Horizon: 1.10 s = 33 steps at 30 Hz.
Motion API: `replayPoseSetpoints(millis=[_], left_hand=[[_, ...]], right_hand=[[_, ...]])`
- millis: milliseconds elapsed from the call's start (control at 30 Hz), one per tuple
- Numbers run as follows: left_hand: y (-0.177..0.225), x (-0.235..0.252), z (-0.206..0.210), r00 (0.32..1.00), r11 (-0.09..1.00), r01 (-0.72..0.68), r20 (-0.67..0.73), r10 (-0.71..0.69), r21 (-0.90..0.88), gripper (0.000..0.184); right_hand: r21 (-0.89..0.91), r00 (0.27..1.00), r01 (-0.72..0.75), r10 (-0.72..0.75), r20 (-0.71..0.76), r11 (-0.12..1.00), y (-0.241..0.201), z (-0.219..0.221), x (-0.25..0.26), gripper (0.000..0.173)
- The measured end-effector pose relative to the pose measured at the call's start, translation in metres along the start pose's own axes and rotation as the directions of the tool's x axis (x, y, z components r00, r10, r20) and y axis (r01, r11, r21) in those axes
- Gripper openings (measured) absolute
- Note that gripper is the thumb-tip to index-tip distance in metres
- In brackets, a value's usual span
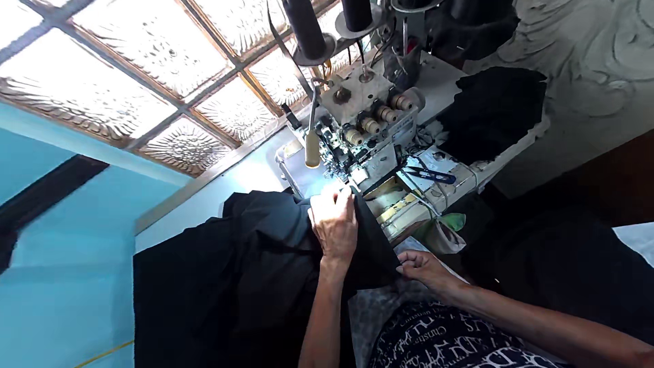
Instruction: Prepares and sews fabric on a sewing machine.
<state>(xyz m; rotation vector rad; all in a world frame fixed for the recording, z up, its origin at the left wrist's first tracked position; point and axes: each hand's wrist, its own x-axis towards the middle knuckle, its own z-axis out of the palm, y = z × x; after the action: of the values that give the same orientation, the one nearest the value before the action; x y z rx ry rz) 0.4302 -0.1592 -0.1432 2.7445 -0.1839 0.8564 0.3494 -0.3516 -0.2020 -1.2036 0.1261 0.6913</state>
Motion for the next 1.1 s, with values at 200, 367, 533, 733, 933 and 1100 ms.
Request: replayPoseSetpoints(millis=[200,367,533,733,933,1100], left_hand=[[-0.017,0.022,-0.001,0.99,0.95,0.139,0.057,-0.128,-0.278,0.024],[-0.019,0.028,0.001,0.992,0.966,0.123,0.062,-0.112,-0.228,0.026],[-0.015,0.024,0.005,1.0,0.985,0.014,-0.021,-0.018,-0.17,0.021],[0.015,-0.011,-0.018,1.0,0.995,-0.027,0.012,0.029,-0.093,0.02],[0.051,-0.078,-0.034,0.988,0.949,-0.061,0.117,0.102,-0.31,0.019],[0.045,-0.122,-0.029,0.961,0.906,0.03,0.261,0.09,-0.423,0.017]], right_hand=[[0.027,0.999,0.043,-0.043,-0.011,0.999,-0.013,0.007,0.008,0.014],[0.043,0.996,0.086,-0.086,0.004,0.995,-0.019,0.011,0.01,0.014],[-0.003,0.991,0.133,-0.132,0.03,0.991,-0.022,0.011,0.006,0.016],[-0.307,0.96,0.276,-0.279,0.038,0.911,-0.042,0.02,0.035,0.032],[-0.474,0.935,0.348,-0.338,0.11,0.809,-0.05,0.021,0.051,0.03],[-0.681,0.932,0.358,-0.285,0.223,0.639,-0.071,-0.005,0.034,0.03]])
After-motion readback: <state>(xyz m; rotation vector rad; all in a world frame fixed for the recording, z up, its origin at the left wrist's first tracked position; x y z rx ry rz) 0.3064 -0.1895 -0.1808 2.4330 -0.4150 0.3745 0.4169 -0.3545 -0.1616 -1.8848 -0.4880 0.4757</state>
